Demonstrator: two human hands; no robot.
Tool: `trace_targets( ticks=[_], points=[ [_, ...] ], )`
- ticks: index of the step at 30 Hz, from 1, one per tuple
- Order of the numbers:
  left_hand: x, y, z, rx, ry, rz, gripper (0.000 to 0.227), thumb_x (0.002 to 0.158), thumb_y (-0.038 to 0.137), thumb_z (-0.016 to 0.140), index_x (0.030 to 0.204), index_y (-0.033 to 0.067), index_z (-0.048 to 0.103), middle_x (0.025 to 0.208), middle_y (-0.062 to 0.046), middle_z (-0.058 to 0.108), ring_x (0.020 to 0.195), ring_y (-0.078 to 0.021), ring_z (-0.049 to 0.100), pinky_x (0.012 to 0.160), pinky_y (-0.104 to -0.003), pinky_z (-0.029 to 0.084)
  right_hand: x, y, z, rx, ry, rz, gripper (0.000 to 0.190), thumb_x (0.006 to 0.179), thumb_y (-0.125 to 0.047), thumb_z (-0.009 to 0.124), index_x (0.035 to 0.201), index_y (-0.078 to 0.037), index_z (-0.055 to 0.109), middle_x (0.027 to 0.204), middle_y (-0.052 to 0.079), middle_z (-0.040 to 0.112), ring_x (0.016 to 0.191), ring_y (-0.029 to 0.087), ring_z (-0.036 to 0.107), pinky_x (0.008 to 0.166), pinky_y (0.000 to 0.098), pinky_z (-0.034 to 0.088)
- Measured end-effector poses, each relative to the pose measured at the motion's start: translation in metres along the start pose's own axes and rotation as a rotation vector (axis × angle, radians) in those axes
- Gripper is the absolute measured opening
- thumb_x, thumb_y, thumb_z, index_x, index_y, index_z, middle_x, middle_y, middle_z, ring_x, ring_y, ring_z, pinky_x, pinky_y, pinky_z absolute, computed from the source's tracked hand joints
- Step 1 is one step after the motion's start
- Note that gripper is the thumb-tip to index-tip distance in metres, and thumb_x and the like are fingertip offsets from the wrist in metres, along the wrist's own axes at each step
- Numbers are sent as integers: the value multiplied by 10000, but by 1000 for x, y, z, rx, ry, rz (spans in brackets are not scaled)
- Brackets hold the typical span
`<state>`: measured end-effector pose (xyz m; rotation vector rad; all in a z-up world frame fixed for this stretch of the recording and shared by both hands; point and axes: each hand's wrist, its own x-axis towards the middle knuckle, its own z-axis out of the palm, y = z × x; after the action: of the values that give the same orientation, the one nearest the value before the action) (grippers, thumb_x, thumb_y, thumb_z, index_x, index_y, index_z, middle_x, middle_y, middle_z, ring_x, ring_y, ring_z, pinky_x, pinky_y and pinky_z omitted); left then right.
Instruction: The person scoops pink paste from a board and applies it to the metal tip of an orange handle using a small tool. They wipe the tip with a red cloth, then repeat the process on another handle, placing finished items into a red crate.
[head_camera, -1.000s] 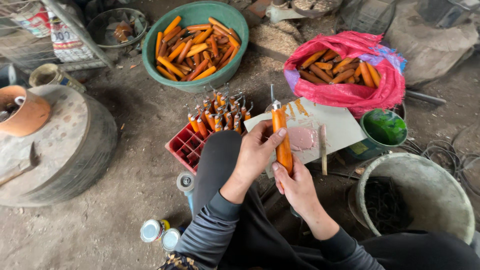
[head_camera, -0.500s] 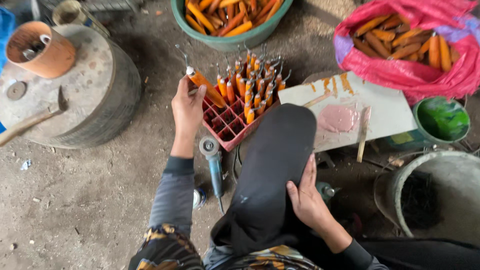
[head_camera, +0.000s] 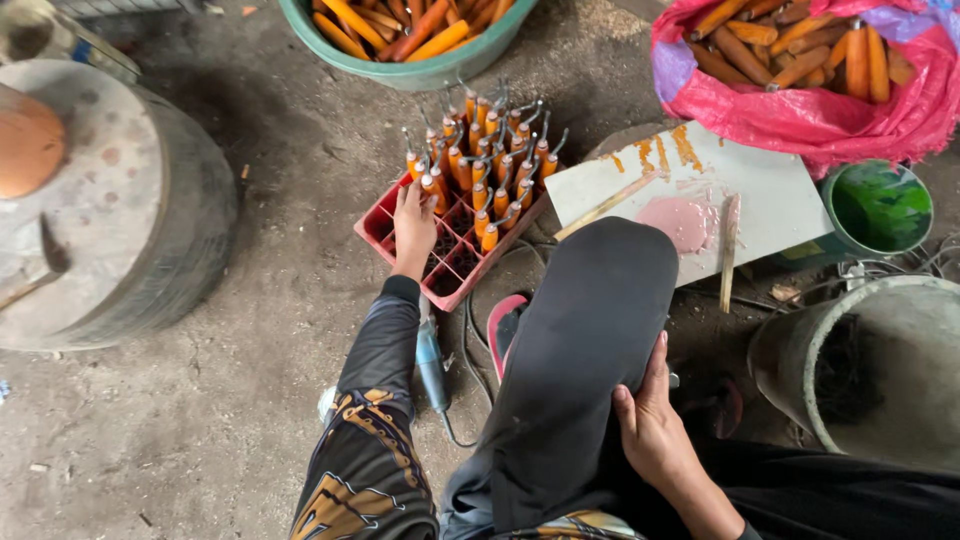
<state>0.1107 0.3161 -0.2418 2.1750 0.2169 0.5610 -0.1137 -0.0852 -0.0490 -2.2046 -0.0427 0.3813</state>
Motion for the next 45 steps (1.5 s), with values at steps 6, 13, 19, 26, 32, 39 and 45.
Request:
trace_targets(
  ticks=[6, 13, 19, 26, 32, 39, 45],
  points=[
    [-6, -16, 13, -39, -100, -57, 401, 986, 69, 624, 1379, 46, 549, 1260, -179, 633, 1084, -360, 670, 903, -422, 540, 11, 2, -7, 9, -55, 125, 938, 978, -317, 444, 1601, -97, -222, 1674, 215, 135, 1399, 364, 460, 1043, 370, 455],
    [-11, -18, 18, -20, -99, -111, 385, 1012, 88, 634, 1385, 52, 548, 1268, -169, 657, 1108, -325, 676, 910, -404, 551, 18, 12, -7, 39, -88, 181, 983, 960, -391, 432, 1628, -142, -244, 1657, 185, 237, 1360, 356, 521, 1038, 372, 470],
    [-9, -7, 20, -52, -27, -99, 462, 907, 106, 765, 1317, 47, 561, 1226, -198, 602, 1031, -314, 689, 862, -388, 573, 21, 19, -5, -5, -50, 72, 941, 963, -390, 452, 1580, -93, -192, 1668, 248, 139, 1387, 408, 458, 1041, 392, 449],
    [-12, -11, 28, -7, 20, -122, 420, 945, 98, 722, 1332, 54, 564, 1180, -185, 630, 1021, -344, 691, 841, -419, 565, 21, 19, -4, -34, -70, 112, 976, 952, -373, 468, 1625, -101, -183, 1657, 252, 140, 1367, 408, 470, 1036, 391, 460],
    [-13, -12, 35, 45, 46, -91, 400, 959, 86, 709, 1328, 39, 563, 1174, -217, 615, 1037, -408, 658, 855, -465, 541, 23, 10, -5, -13, -39, 5, 958, 945, -307, 504, 1591, -77, -164, 1659, 249, 117, 1420, 407, 404, 1066, 391, 432],
    [-16, -9, 33, 40, 44, -84, 401, 979, 98, 697, 1347, 40, 549, 1226, -225, 607, 1077, -404, 645, 878, -453, 538, 21, 8, 1, 230, -14, -100, 865, 1002, -233, 455, 1610, -57, -135, 1688, 234, 61, 1510, 356, 232, 1150, 378, 276],
    [-25, 3, 26, -51, 28, -168, 499, 953, 68, 700, 1406, 19, 497, 1313, -197, 627, 1185, -332, 649, 978, -394, 532, 45, -4, 1, 795, 122, 161, 663, 1062, -342, 282, 1639, -65, 108, 1691, 129, 255, 1525, 229, 278, 1197, 327, 213]
  ],
)
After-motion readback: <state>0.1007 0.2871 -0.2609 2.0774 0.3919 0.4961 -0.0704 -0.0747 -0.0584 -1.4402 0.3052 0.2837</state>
